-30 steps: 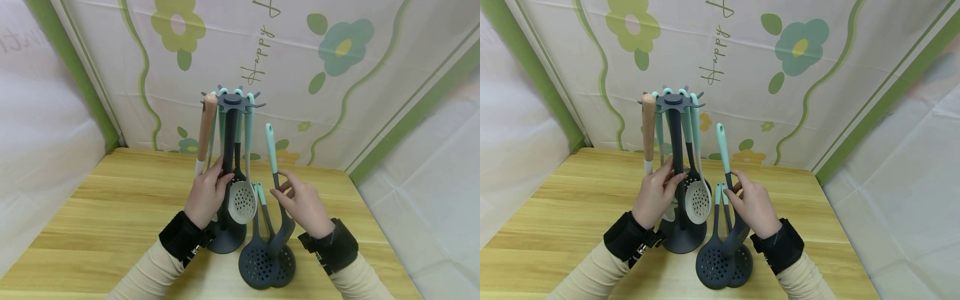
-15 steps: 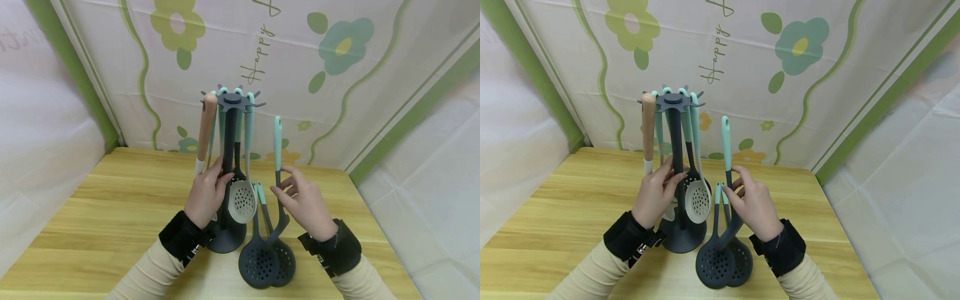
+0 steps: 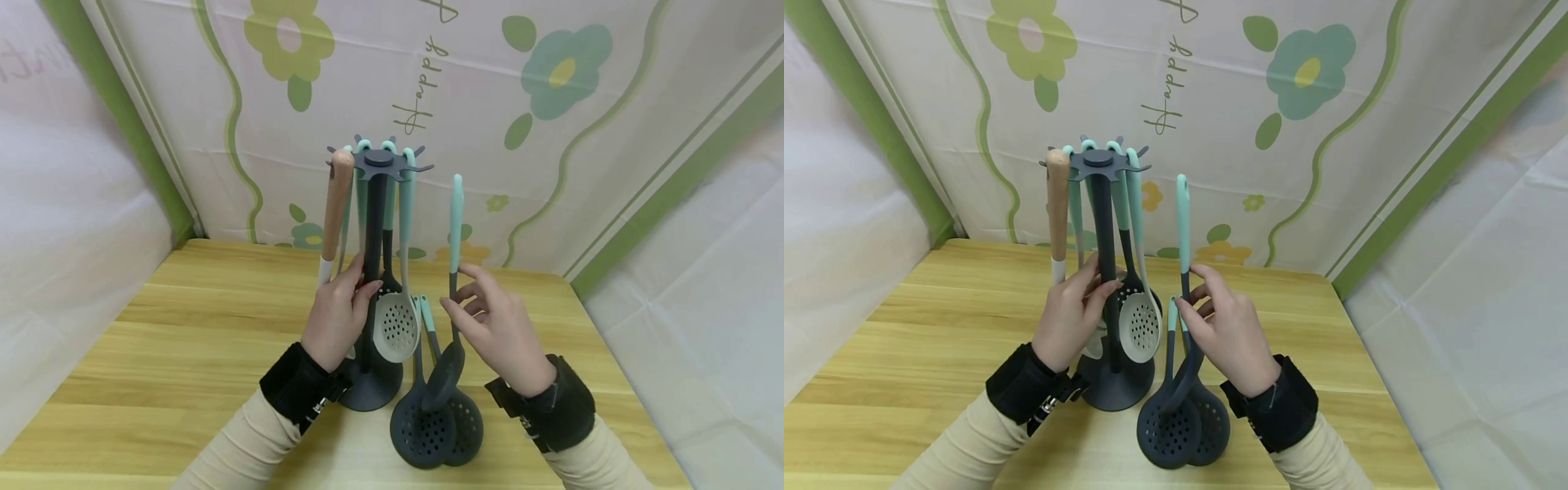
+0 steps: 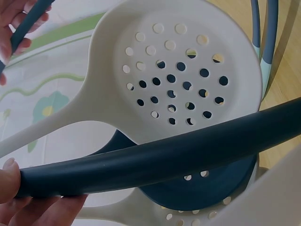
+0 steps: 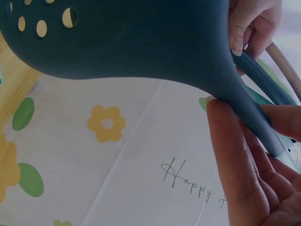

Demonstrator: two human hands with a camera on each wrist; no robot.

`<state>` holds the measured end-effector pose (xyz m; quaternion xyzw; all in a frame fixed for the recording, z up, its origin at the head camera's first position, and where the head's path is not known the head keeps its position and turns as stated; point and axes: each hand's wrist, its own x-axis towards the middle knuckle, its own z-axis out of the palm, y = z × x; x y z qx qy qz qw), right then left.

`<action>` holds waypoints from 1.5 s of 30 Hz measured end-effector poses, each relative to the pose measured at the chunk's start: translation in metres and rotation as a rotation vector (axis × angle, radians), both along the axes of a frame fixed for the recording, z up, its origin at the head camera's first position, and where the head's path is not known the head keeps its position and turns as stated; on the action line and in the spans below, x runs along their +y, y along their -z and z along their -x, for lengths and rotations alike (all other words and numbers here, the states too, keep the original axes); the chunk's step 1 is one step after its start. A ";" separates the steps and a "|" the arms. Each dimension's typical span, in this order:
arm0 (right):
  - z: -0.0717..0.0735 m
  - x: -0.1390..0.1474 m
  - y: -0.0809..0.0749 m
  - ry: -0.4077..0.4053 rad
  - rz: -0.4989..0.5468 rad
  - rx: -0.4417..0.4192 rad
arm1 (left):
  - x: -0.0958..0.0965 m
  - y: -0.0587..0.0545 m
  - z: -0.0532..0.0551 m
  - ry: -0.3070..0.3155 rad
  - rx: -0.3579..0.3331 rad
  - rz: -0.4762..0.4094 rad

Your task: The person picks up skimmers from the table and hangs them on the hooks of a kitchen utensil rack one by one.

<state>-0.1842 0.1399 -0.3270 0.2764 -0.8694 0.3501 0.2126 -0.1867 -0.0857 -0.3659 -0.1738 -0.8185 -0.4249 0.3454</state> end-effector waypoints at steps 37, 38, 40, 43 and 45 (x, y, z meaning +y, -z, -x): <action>-0.004 -0.017 -0.023 -0.116 0.007 0.140 | -0.001 0.000 0.001 -0.005 0.016 0.005; -0.004 -0.017 -0.023 -0.116 0.004 0.146 | -0.001 0.000 0.001 -0.005 0.017 0.005; -0.003 -0.017 -0.024 -0.116 -0.002 0.155 | -0.001 0.000 0.001 -0.002 0.017 0.003; -0.003 -0.017 -0.024 -0.116 -0.008 0.162 | 0.000 0.001 0.001 0.001 0.017 0.000; -0.002 -0.018 -0.025 -0.117 -0.009 0.159 | -0.001 0.001 0.002 0.002 0.017 0.000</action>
